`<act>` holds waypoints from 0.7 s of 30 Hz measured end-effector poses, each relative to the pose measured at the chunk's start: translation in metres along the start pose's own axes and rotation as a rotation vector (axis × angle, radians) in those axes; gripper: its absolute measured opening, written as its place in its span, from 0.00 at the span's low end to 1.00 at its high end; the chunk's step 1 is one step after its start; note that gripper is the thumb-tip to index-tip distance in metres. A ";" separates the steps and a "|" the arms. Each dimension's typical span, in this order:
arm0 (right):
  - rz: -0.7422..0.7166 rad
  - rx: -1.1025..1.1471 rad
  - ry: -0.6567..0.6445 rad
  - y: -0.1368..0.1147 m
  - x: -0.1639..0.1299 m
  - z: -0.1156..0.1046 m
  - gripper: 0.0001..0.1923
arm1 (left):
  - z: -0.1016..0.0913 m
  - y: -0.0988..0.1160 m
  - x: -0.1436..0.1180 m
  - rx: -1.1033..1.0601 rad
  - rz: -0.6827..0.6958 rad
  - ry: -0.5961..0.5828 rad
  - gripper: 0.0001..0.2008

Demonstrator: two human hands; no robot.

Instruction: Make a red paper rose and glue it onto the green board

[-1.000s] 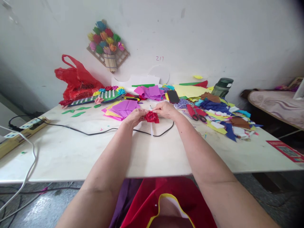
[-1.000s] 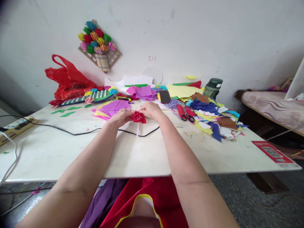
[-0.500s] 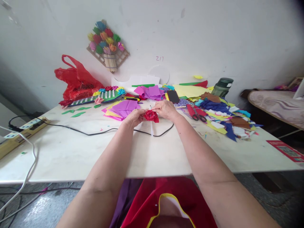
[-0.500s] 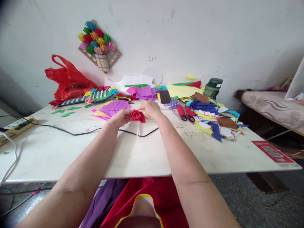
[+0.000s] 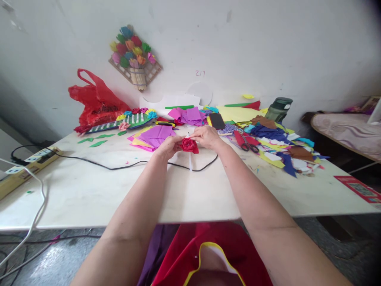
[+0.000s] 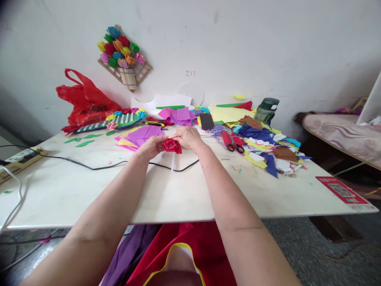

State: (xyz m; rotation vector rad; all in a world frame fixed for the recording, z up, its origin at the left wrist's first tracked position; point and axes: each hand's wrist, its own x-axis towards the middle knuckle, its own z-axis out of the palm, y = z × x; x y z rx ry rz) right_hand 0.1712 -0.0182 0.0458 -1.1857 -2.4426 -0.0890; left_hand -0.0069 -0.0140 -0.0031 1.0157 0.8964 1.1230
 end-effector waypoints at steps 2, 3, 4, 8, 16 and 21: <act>0.014 0.015 0.016 0.002 0.000 0.001 0.12 | 0.002 0.003 0.000 -0.001 -0.013 -0.012 0.10; 0.022 0.015 0.018 0.002 0.001 0.002 0.12 | 0.002 0.004 0.000 0.000 -0.014 -0.016 0.12; 0.033 0.011 0.017 0.003 0.001 0.002 0.12 | 0.003 0.005 0.000 0.002 -0.006 -0.018 0.13; 0.091 0.006 0.012 0.002 0.000 0.001 0.12 | 0.003 0.006 -0.002 0.022 0.100 -0.022 0.20; 0.202 0.028 0.038 0.003 0.000 0.001 0.13 | 0.012 0.002 -0.012 0.155 0.359 -0.041 0.27; 0.242 0.033 0.039 0.005 0.001 0.003 0.13 | 0.017 0.003 -0.015 0.197 0.362 -0.089 0.23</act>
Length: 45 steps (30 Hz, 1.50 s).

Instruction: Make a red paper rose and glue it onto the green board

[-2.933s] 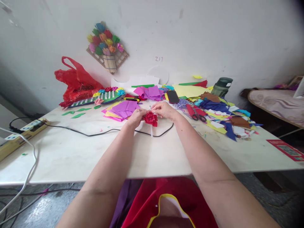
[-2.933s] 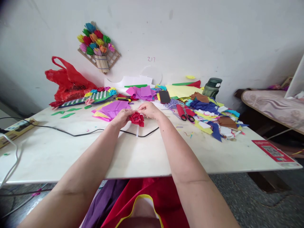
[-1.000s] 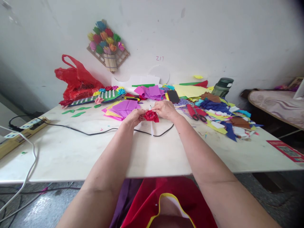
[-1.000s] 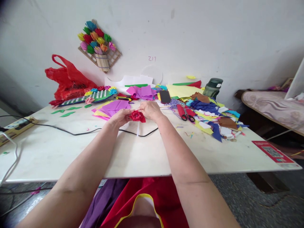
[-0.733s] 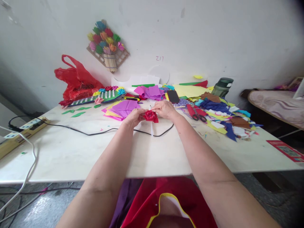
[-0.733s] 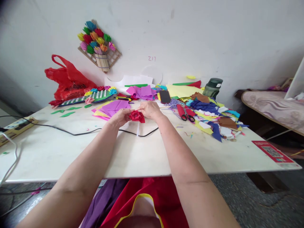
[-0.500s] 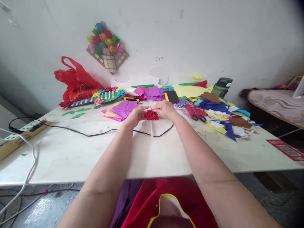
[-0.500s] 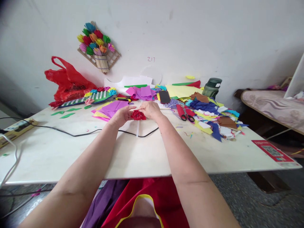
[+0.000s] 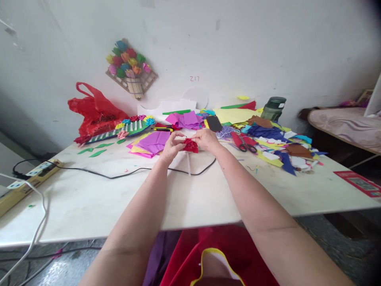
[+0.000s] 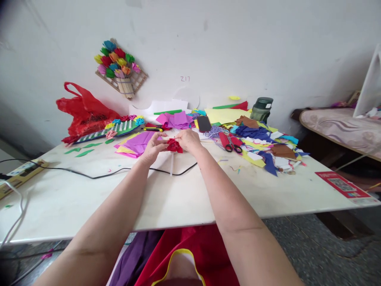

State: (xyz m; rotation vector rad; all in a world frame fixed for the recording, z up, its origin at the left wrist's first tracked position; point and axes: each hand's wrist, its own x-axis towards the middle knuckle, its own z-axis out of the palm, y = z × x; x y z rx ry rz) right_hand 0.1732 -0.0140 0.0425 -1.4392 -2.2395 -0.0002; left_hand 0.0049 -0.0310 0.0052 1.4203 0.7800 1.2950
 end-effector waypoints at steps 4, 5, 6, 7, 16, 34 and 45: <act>0.019 0.006 -0.018 -0.002 -0.001 -0.001 0.13 | 0.000 -0.003 0.002 0.064 -0.004 0.020 0.19; 0.024 0.008 -0.021 -0.002 -0.001 -0.001 0.13 | 0.000 -0.004 0.003 0.085 0.000 0.035 0.18; 0.025 0.010 -0.022 -0.002 -0.001 -0.001 0.12 | 0.000 -0.006 0.004 0.107 0.004 0.055 0.18; 0.024 0.012 -0.021 -0.002 -0.001 -0.001 0.12 | 0.000 -0.007 0.005 0.127 0.008 0.078 0.17; 0.043 0.009 -0.026 0.003 0.002 0.004 0.11 | -0.003 -0.013 0.007 0.174 0.036 0.091 0.20; 0.134 0.069 -0.066 0.006 0.005 0.007 0.13 | -0.002 -0.017 0.007 0.636 0.245 0.140 0.12; 0.153 0.074 -0.065 0.006 0.006 0.008 0.12 | -0.001 -0.018 0.006 0.949 0.341 0.111 0.12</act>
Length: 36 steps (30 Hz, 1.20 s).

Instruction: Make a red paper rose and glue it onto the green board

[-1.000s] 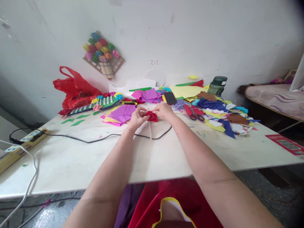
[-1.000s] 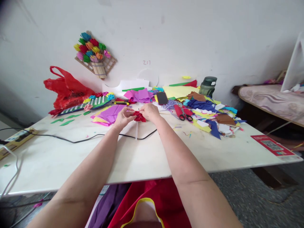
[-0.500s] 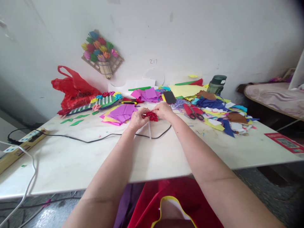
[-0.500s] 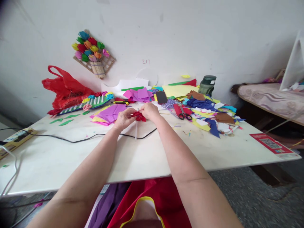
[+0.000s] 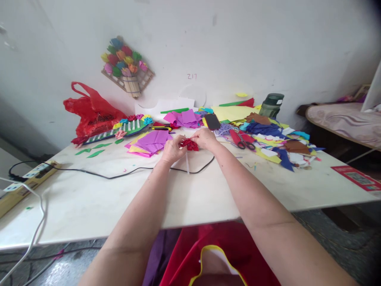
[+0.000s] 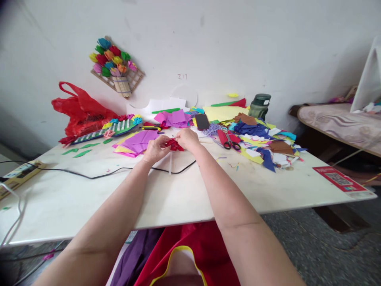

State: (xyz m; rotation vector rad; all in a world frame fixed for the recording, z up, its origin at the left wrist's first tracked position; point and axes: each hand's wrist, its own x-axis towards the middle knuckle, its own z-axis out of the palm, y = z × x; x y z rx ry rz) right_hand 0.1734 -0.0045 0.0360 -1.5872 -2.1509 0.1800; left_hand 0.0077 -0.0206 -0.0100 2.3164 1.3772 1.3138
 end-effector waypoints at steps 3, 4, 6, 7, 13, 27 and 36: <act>-0.007 -0.012 0.000 0.000 0.000 -0.001 0.12 | -0.001 0.002 0.000 0.023 0.023 -0.024 0.11; -0.008 -0.016 -0.001 -0.001 -0.001 -0.001 0.12 | -0.001 0.003 0.000 0.033 0.032 -0.028 0.10; -0.006 -0.020 -0.001 -0.002 -0.001 -0.002 0.11 | -0.001 0.004 0.001 0.064 0.047 -0.029 0.09; -0.002 -0.020 -0.003 -0.002 -0.002 -0.003 0.11 | -0.001 0.005 0.001 0.084 0.052 -0.030 0.09; 0.001 -0.009 -0.011 -0.003 -0.002 -0.002 0.11 | -0.002 0.012 0.001 0.213 0.019 -0.048 0.11; 0.013 -0.007 -0.006 -0.004 -0.003 -0.004 0.12 | 0.002 0.004 0.001 -0.322 -0.185 0.062 0.13; -0.040 0.005 0.019 -0.002 -0.002 -0.001 0.12 | -0.003 0.003 0.007 -0.847 -0.539 0.068 0.18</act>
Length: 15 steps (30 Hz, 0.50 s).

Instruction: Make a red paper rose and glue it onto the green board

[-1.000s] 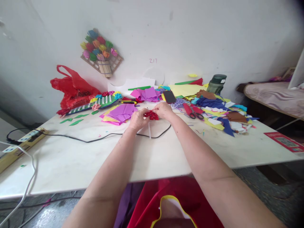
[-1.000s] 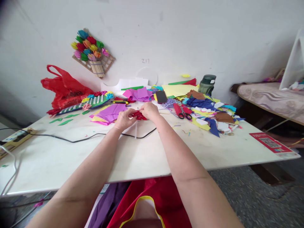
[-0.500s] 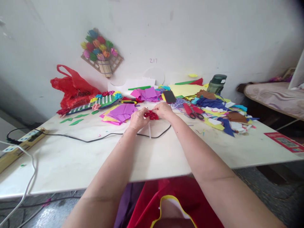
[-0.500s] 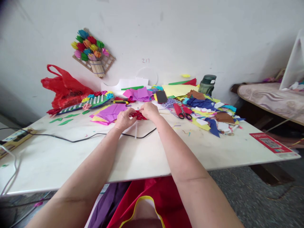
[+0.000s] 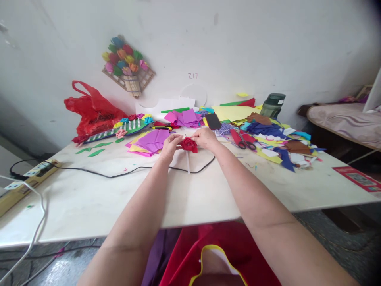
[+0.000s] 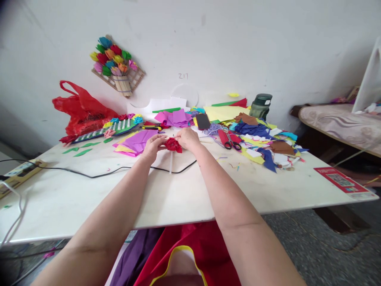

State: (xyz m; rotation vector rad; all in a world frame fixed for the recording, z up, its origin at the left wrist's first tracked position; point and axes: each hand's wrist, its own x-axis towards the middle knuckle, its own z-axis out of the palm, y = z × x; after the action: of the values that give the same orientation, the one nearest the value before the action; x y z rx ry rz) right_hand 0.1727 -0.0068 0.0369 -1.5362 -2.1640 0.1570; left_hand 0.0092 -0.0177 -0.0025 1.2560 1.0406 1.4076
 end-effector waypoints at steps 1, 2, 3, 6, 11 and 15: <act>-0.010 0.005 0.007 0.000 0.000 0.000 0.12 | -0.001 0.000 0.001 -0.019 -0.008 0.009 0.18; -0.023 0.012 0.013 -0.001 -0.001 0.000 0.12 | -0.002 -0.001 0.002 -0.038 -0.014 0.026 0.19; -0.037 0.019 0.017 -0.001 -0.001 0.000 0.11 | -0.002 -0.002 0.003 -0.054 -0.020 0.046 0.20; -0.082 0.041 0.019 -0.004 -0.003 -0.001 0.11 | -0.006 -0.005 0.006 -0.082 -0.033 0.060 0.22; -0.146 0.076 0.024 -0.006 -0.002 0.001 0.11 | -0.009 -0.005 0.007 -0.119 -0.070 -0.075 0.21; -0.187 0.106 0.054 -0.004 -0.001 0.002 0.11 | -0.009 -0.002 0.003 -0.226 -0.071 -0.136 0.17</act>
State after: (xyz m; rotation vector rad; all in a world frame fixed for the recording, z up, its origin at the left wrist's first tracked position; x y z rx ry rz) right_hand 0.1684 -0.0091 0.0365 -1.2586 -2.2052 0.1639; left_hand 0.0000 -0.0147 -0.0048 1.1216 0.8019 1.3255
